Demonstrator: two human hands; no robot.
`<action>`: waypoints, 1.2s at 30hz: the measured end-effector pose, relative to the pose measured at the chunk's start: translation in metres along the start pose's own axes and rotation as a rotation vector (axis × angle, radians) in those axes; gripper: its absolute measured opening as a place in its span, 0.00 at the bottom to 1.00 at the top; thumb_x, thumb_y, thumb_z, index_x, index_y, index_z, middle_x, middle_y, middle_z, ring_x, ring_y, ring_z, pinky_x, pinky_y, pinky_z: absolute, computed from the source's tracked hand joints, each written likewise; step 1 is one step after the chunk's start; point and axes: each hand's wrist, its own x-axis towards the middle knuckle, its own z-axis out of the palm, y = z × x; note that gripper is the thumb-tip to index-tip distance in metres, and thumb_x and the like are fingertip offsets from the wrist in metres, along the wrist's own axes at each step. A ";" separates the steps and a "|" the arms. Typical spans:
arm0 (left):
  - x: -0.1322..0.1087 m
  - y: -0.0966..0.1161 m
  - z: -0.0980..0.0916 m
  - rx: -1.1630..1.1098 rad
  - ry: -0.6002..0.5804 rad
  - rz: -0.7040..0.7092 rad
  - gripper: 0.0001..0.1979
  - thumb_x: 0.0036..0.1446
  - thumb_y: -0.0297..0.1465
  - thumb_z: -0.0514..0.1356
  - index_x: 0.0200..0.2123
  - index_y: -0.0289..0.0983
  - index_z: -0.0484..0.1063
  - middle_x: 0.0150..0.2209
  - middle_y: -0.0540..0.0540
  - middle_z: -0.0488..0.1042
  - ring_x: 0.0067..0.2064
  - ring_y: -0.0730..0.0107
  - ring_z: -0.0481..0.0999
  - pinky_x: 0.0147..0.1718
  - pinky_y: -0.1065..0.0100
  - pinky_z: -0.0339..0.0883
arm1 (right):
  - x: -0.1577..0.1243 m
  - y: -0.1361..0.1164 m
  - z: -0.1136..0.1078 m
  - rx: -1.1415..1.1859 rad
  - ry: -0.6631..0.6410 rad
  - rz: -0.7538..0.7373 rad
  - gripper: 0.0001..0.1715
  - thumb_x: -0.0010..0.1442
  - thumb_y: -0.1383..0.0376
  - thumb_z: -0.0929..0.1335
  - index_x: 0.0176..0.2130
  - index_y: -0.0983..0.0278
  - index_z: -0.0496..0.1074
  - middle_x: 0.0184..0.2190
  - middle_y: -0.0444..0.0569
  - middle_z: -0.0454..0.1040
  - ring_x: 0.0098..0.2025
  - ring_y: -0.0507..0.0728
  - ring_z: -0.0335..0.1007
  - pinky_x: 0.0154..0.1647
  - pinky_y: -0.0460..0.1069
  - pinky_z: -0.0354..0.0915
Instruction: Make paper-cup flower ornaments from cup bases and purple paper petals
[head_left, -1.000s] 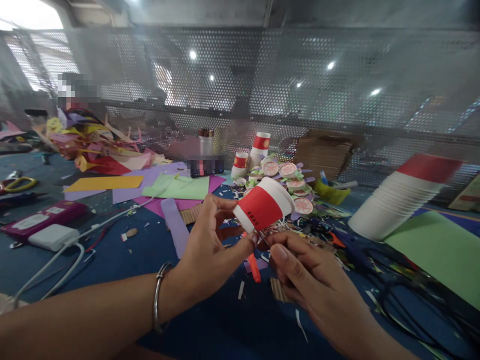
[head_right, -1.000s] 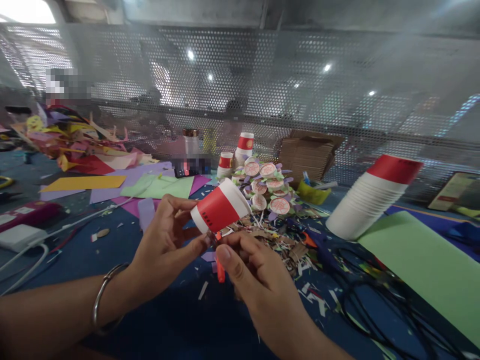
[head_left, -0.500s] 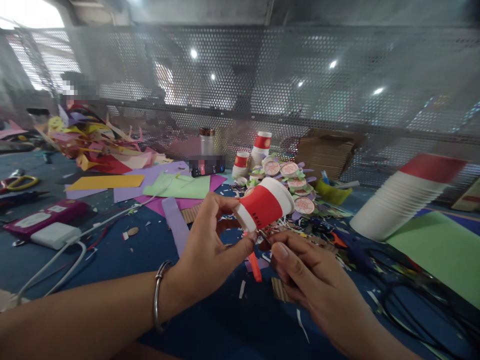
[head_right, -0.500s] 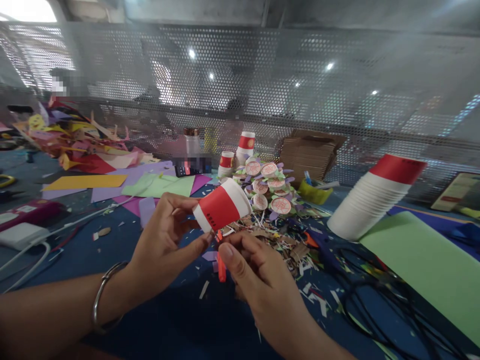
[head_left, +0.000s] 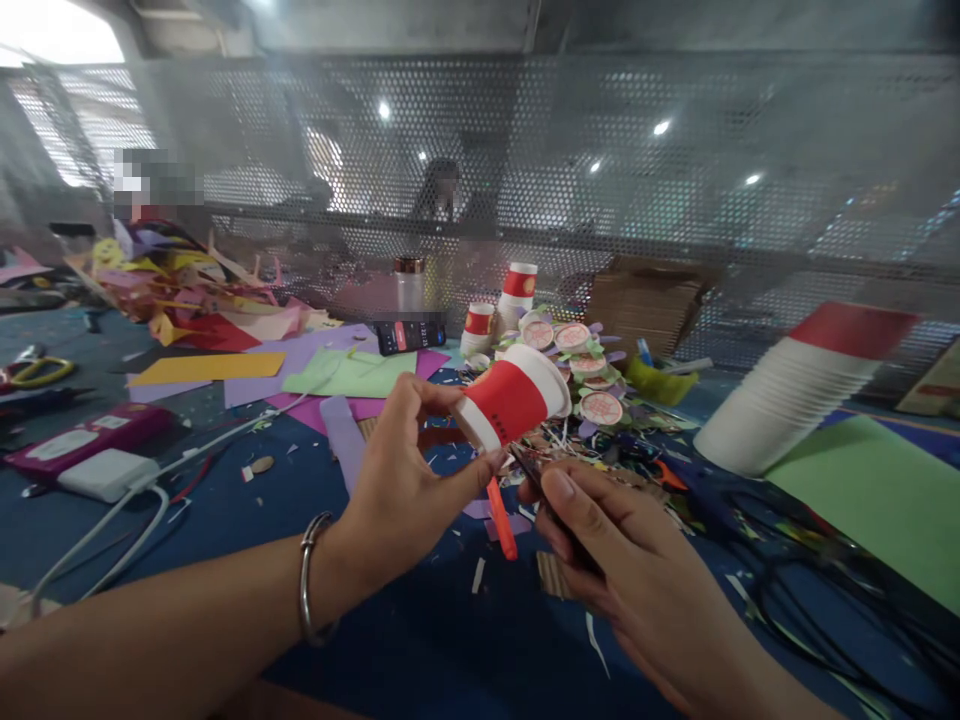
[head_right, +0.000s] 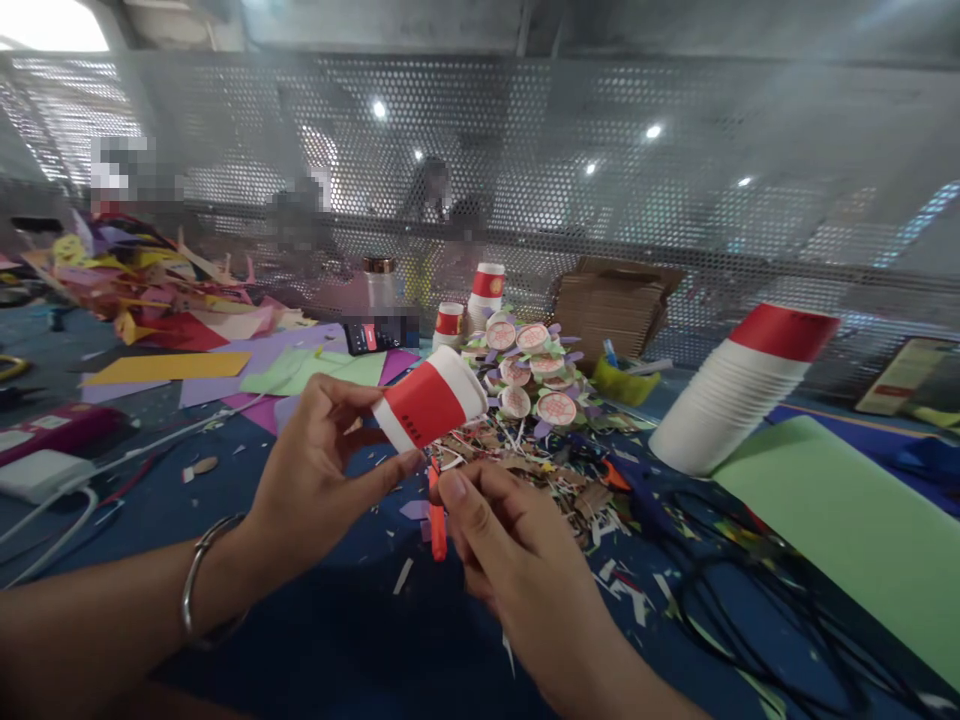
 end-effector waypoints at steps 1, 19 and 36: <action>0.001 0.000 -0.001 -0.007 0.004 -0.007 0.21 0.50 0.29 0.71 0.42 0.40 0.63 0.43 0.47 0.69 0.42 0.68 0.78 0.40 0.64 0.79 | 0.001 0.000 0.000 0.002 -0.004 0.016 0.25 0.62 0.47 0.70 0.29 0.64 0.66 0.20 0.36 0.58 0.16 0.41 0.42 0.14 0.39 0.42; -0.004 0.000 -0.004 0.089 -0.035 0.090 0.20 0.51 0.23 0.69 0.43 0.41 0.66 0.44 0.48 0.71 0.47 0.66 0.75 0.45 0.62 0.76 | 0.001 0.004 -0.001 -0.003 -0.054 0.047 0.25 0.62 0.47 0.70 0.27 0.64 0.65 0.20 0.36 0.57 0.18 0.43 0.42 0.15 0.41 0.39; -0.008 0.003 -0.004 0.123 -0.164 0.022 0.19 0.50 0.24 0.69 0.43 0.40 0.67 0.46 0.44 0.74 0.46 0.63 0.78 0.44 0.60 0.77 | 0.003 0.004 0.001 0.042 -0.019 0.097 0.26 0.60 0.46 0.71 0.29 0.64 0.65 0.20 0.36 0.59 0.17 0.42 0.42 0.14 0.40 0.38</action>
